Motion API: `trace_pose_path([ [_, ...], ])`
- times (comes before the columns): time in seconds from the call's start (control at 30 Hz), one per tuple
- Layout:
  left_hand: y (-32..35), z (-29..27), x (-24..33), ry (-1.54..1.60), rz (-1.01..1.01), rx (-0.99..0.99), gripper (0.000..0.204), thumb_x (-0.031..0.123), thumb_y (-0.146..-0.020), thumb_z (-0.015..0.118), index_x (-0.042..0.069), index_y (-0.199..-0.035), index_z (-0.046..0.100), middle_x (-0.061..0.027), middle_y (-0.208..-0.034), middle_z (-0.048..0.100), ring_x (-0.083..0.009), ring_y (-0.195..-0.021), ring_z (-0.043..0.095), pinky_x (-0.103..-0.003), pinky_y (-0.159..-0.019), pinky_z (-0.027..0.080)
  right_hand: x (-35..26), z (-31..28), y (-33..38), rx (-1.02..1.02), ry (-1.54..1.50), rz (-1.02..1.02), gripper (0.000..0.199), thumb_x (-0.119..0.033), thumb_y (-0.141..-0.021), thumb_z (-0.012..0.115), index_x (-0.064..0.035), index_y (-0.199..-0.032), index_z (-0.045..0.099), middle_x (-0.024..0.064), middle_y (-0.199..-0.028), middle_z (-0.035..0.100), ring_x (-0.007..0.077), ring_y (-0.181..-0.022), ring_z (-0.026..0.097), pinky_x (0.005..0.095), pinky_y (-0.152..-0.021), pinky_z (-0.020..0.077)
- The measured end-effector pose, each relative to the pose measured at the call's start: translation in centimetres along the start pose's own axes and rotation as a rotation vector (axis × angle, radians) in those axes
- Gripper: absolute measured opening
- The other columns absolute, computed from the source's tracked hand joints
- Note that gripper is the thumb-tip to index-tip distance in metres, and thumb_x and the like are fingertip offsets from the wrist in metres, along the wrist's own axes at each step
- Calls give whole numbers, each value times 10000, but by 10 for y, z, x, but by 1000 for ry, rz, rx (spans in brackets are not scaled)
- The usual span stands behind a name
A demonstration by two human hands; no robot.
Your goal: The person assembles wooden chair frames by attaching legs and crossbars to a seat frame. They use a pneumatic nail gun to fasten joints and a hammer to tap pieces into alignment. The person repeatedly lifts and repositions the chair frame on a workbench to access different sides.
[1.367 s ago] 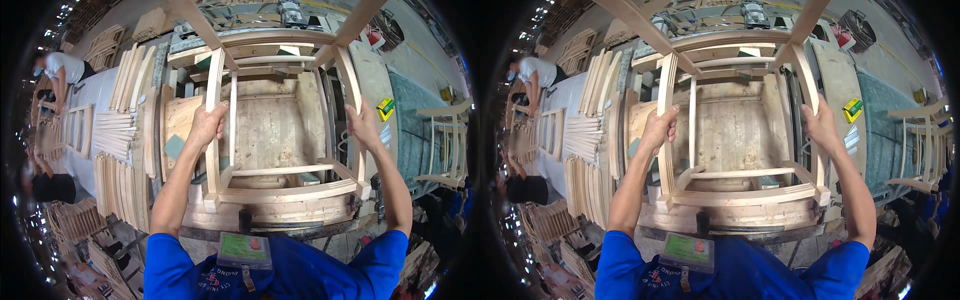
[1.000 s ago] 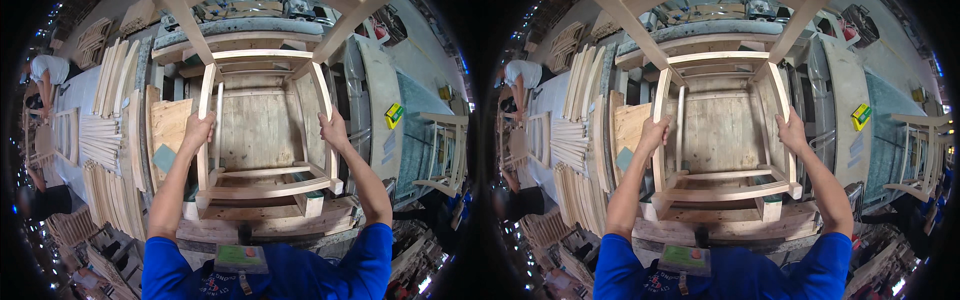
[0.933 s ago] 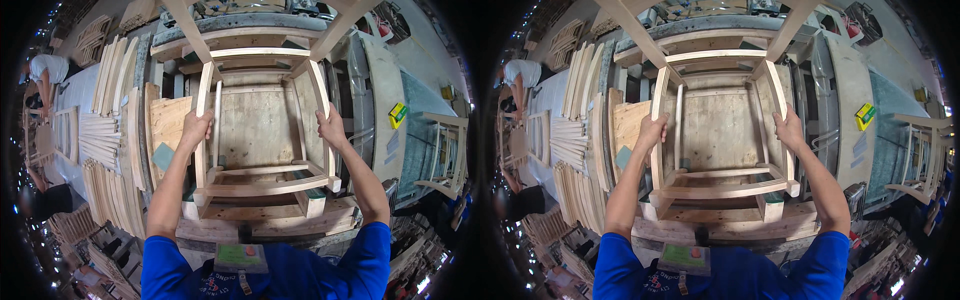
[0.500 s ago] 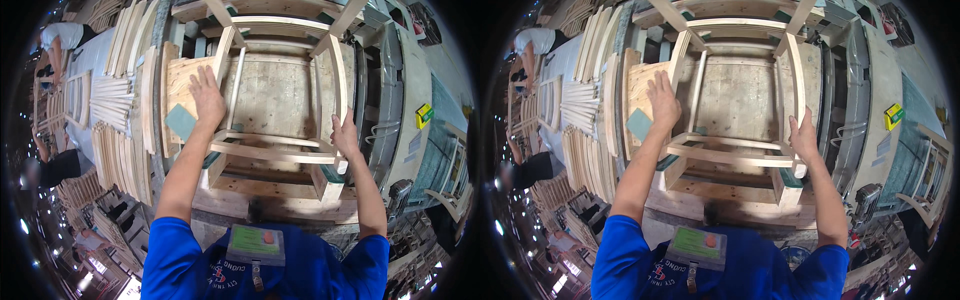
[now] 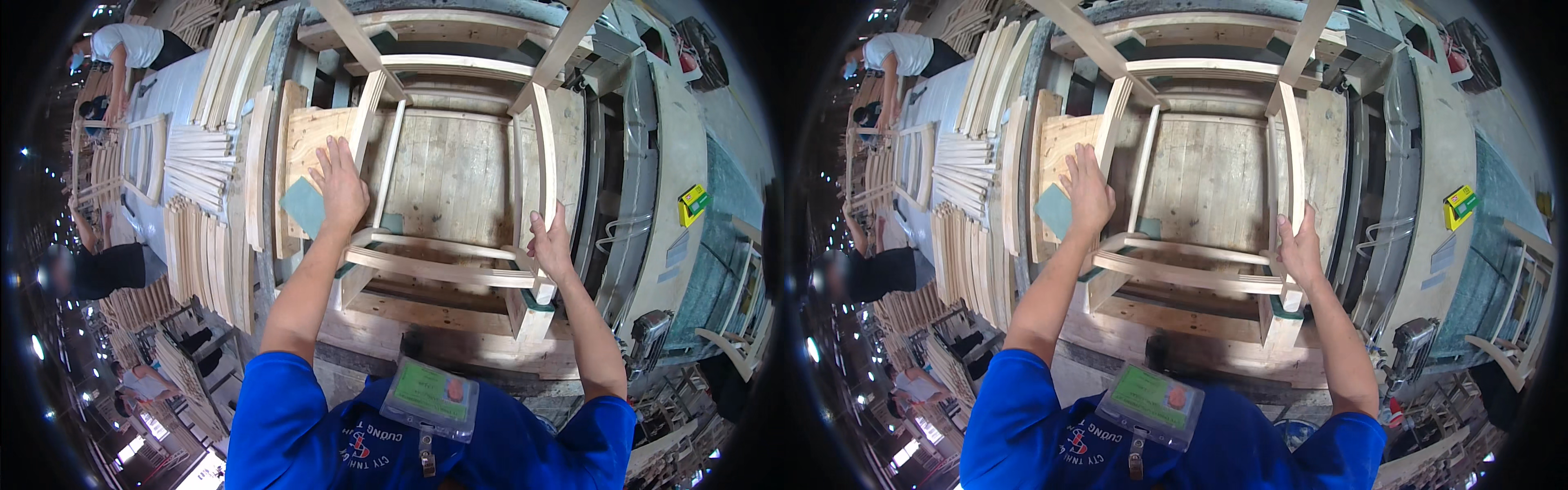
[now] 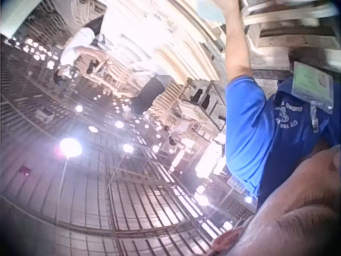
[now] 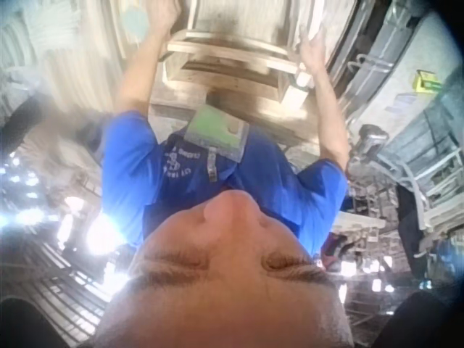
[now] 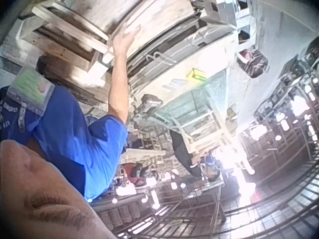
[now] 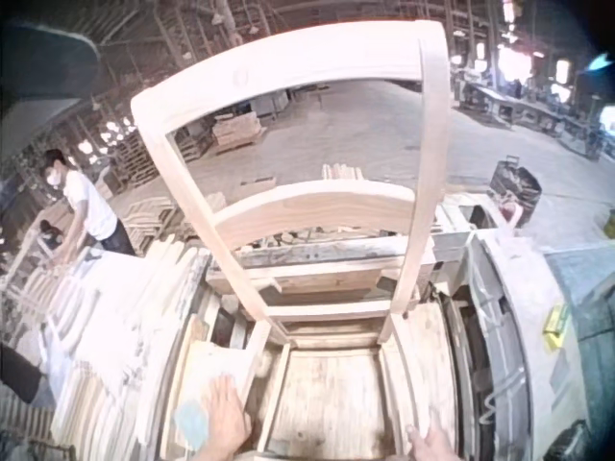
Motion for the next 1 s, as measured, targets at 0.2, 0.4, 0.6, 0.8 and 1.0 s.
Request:
trace_pose_path([
  [0.2,-3,0,4,46,-60,14,946,164,-843,730,-40,-1606,209,-271,-1686,207,-495,-1561,175,-694,-1224,173,27,-53,-23,95,-72,-11,792,-559,-1089,401,-57,-1655,167,182,-1476,475,259,-1331,458,442,-1158,347],
  [0.4,-9,-5,10,-24,-104,41,981,279,-838,773,-51,-1593,240,-278,-1677,239,-478,-1562,199,-660,-1230,210,-3,14,-18,152,-40,45,801,-570,-1108,309,-14,-1657,136,246,-1665,276,341,-1546,269,405,-1273,204],
  [0.6,-12,15,0,-76,-73,72,989,376,-856,742,-39,-1609,252,-263,-1666,283,-486,-1543,244,-670,-1211,229,19,-26,29,86,260,88,718,-530,-1096,387,-23,-1604,355,301,-1599,400,370,-1497,403,417,-1227,313],
  [0.8,-36,5,-4,-258,-184,39,964,450,-907,715,-42,-1603,263,-305,-1671,240,-541,-1509,269,-665,-1186,287,3,-187,225,846,827,214,320,-246,-1023,590,-21,-1223,702,242,-1212,698,406,-1122,675,459,-959,532],
  [1.0,-46,13,6,-86,-129,45,858,165,-912,600,-107,-1607,177,-325,-1684,173,-537,-1555,141,-602,-1279,132,92,-226,289,635,1097,643,479,-401,-1085,438,-7,-1178,694,324,-1002,710,516,-965,684,589,-813,531],
])
Point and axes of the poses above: each hand's wrist, its own y-axis away from the middle knuckle, its own z-axis out of the palm, x = y × z, the point moved 6 cm from there along -y, towards the middle knuckle
